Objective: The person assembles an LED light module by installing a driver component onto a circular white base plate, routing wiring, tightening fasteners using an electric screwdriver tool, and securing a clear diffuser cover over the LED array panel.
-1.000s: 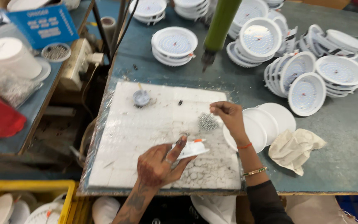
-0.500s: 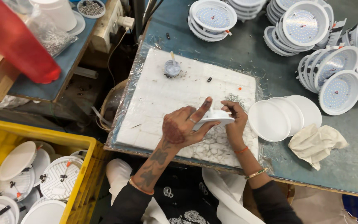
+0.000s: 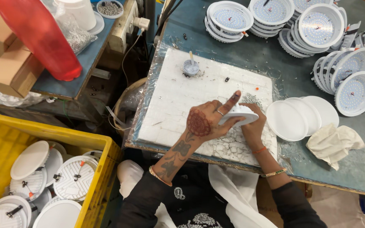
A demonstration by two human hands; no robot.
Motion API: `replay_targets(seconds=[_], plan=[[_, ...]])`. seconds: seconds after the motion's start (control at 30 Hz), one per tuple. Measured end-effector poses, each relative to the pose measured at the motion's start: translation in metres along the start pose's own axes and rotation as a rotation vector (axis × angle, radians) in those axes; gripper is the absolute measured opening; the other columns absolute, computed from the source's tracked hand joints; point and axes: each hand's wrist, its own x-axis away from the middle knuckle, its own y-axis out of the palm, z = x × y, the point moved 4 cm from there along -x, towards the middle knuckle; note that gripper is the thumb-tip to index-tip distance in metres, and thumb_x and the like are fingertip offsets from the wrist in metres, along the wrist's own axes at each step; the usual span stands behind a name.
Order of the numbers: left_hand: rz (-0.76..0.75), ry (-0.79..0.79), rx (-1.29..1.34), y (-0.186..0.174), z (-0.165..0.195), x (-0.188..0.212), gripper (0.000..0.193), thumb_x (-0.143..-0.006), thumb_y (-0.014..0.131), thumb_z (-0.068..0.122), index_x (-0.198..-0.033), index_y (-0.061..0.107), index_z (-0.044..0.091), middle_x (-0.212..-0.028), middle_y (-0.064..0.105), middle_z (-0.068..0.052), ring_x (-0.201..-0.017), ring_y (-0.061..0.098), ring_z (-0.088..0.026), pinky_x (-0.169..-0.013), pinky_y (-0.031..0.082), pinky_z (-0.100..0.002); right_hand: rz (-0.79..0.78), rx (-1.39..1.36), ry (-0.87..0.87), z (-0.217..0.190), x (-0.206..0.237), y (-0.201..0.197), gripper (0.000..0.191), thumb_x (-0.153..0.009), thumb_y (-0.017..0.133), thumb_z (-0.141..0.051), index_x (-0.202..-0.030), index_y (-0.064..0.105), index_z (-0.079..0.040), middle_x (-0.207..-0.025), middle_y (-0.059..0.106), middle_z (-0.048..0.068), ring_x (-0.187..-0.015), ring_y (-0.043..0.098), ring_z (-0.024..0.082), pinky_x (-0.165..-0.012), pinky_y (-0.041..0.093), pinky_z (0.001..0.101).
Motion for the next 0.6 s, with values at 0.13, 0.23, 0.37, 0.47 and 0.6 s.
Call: replay_targets(seconds=[0.13, 0.23, 0.37, 0.47, 0.6], plan=[[0.012, -0.015, -0.008, 0.007, 0.002, 0.001, 0.078, -0.092, 0.078, 0.055, -0.157, 0.044, 0.027, -0.075, 0.064, -0.008, -0.062, 0.066, -0.018, -0.053, 0.052, -0.032, 0.01, -0.042, 0.065, 0.013, 0.001, -0.001, 0.022, -0.089, 0.071, -0.006, -0.11, 0.073, -0.001, -0.097, 0.075, 0.008, -0.087, 0.07, 0.014, -0.076, 0.054, 0.0263], [0.007, -0.006, -0.038, 0.015, 0.01, 0.001, 0.077, -0.092, 0.079, 0.055, -0.156, 0.046, 0.026, -0.074, 0.064, -0.009, -0.061, 0.066, -0.018, -0.052, 0.052, -0.032, -0.009, -0.109, 0.13, 0.024, 0.002, -0.004, 0.023, -0.089, 0.068, -0.006, -0.111, 0.072, -0.001, -0.095, 0.075, 0.009, -0.086, 0.069, 0.012, -0.074, 0.055, 0.0258], [-0.031, -0.049, -0.072, 0.02, 0.021, 0.005, 0.076, -0.09, 0.079, 0.055, -0.153, 0.051, 0.025, -0.073, 0.065, -0.008, -0.06, 0.067, -0.017, -0.051, 0.052, -0.032, -0.009, -0.078, 0.064, 0.033, 0.006, -0.01, 0.02, -0.09, 0.068, -0.005, -0.109, 0.073, -0.001, -0.101, 0.075, 0.009, -0.091, 0.071, 0.013, -0.08, 0.054, 0.026], [0.001, -0.021, -0.097, 0.019, 0.028, 0.009, 0.076, -0.089, 0.08, 0.056, -0.152, 0.052, 0.024, -0.074, 0.066, -0.008, -0.062, 0.068, -0.017, -0.052, 0.052, -0.031, 0.006, -0.112, 0.032, 0.042, 0.005, -0.013, 0.022, -0.086, 0.072, -0.003, -0.108, 0.072, 0.0, -0.099, 0.073, 0.008, -0.092, 0.068, 0.013, -0.082, 0.053, 0.0247], [0.024, 0.005, -0.121, 0.022, 0.034, 0.01, 0.077, -0.088, 0.081, 0.056, -0.151, 0.053, 0.024, -0.072, 0.066, -0.007, -0.06, 0.067, -0.016, -0.05, 0.051, -0.031, 0.113, -0.46, 0.196, 0.066, -0.006, -0.024, 0.013, -0.096, 0.071, -0.004, -0.109, 0.072, -0.002, -0.1, 0.071, 0.004, -0.09, 0.065, 0.01, -0.08, 0.054, 0.0227]])
